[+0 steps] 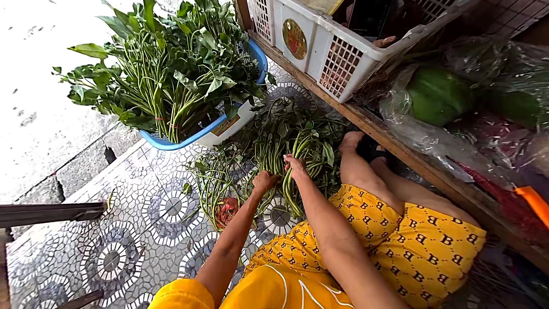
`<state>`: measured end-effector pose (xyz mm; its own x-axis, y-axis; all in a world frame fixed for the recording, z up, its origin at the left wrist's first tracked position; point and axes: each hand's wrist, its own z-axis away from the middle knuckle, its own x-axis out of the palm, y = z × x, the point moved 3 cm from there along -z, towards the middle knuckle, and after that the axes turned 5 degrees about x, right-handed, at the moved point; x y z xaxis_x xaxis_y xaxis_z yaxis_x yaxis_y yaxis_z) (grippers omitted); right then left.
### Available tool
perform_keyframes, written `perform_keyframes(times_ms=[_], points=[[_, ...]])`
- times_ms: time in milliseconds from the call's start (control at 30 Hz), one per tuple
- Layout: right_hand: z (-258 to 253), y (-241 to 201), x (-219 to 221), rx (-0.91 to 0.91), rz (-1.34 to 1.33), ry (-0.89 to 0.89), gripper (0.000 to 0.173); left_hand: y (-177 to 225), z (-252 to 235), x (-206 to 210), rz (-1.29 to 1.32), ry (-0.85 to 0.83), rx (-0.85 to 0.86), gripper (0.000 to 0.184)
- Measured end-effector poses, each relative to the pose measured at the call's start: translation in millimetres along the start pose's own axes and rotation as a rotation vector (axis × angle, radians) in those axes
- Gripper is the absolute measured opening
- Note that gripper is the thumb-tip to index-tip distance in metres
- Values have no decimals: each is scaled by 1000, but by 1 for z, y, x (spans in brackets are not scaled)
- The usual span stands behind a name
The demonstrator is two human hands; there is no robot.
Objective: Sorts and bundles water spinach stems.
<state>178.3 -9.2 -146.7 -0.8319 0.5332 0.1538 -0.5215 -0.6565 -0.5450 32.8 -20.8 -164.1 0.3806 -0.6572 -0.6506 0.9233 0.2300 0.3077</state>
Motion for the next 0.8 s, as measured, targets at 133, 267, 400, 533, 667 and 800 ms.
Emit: perform_keyframes(times_ms=[133, 267, 400, 533, 667, 800], points=[[-1, 7, 4, -14, 48, -29, 24, -11, -12, 3, 87, -26, -27, 45], [1, 1, 5, -60, 32, -68, 28, 1, 12, -25, 640, 139, 127, 28], [6, 4, 9, -69, 51, -198, 29, 18, 31, -57, 973, 213, 247, 24], [2, 4, 17, -27, -38, -224, 36, 36, 28, -57, 979, 246, 302, 25], [-1, -2, 14, -28, -116, -250, 35, 38, 30, -46, 1077, 289, 362, 25], [5, -3, 15, -25, -81, -281, 35, 40, 28, -41, 1167, 199, 282, 21]])
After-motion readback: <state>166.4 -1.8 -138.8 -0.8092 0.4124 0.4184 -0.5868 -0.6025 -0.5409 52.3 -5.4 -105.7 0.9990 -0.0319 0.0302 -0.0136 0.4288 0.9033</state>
